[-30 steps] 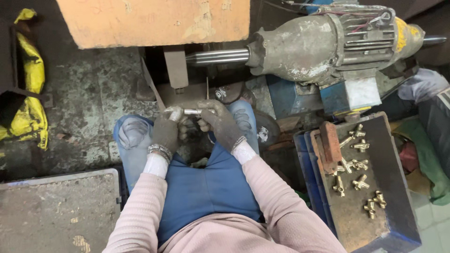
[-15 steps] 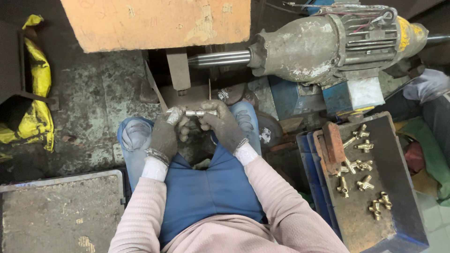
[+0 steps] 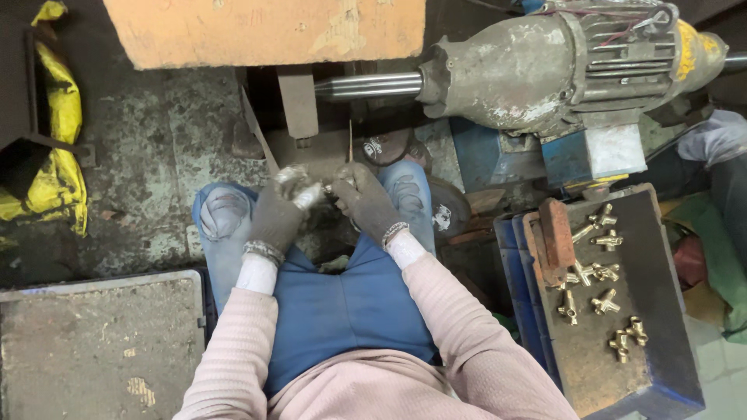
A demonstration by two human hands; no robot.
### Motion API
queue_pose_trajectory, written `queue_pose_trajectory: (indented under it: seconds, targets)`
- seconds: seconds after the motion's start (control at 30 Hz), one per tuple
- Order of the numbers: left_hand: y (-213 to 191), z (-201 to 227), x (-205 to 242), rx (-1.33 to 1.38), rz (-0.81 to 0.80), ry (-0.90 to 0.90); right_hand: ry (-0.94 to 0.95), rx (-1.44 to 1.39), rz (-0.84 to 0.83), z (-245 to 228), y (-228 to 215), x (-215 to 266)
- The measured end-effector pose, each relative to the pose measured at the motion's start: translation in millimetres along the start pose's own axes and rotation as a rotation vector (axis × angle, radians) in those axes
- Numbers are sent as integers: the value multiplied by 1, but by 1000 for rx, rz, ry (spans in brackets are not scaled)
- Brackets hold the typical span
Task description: The person sits on the floor and uses a bench grinder to smooth the surface of small brass-colored metal parts. They hold each part with gloved hands against the spinning wheel, rotate it to grind different sides, and place finished pieces into a nearby tray.
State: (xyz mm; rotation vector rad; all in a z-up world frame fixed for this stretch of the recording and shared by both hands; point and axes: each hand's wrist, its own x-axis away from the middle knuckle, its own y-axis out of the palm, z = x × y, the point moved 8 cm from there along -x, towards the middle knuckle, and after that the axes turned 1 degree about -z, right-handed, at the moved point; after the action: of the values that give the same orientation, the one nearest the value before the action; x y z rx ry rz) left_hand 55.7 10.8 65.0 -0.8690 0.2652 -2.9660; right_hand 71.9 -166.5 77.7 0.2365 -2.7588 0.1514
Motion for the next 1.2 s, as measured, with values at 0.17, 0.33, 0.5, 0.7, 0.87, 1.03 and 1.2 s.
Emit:
queue_pose_trajectory:
  seconds: [0.17,0.33,0.5,0.7,0.87,1.03,1.2]
  targets:
    - [16,21,3,4,-150,301,-10,-22,-53,0,6,-1]
    - [13,20,4,-108,-82,287,1,69,-73,0,5,0]
    - [14,17,0,118,-77,359,42,13,-128,-1,11,3]
    - [-10,16,-5,452,26,318,36,23,-195,-13,14,11]
    - [-23,9,1,449,173,98,-30,-82,-205,-24,11,16]
    - [-15,17,5,353,33,147,-163,-148,-121,-30,1,18]
    - [-15,26,-14,-69,-114,111,-190,-199,-87,-30,-5,-2]
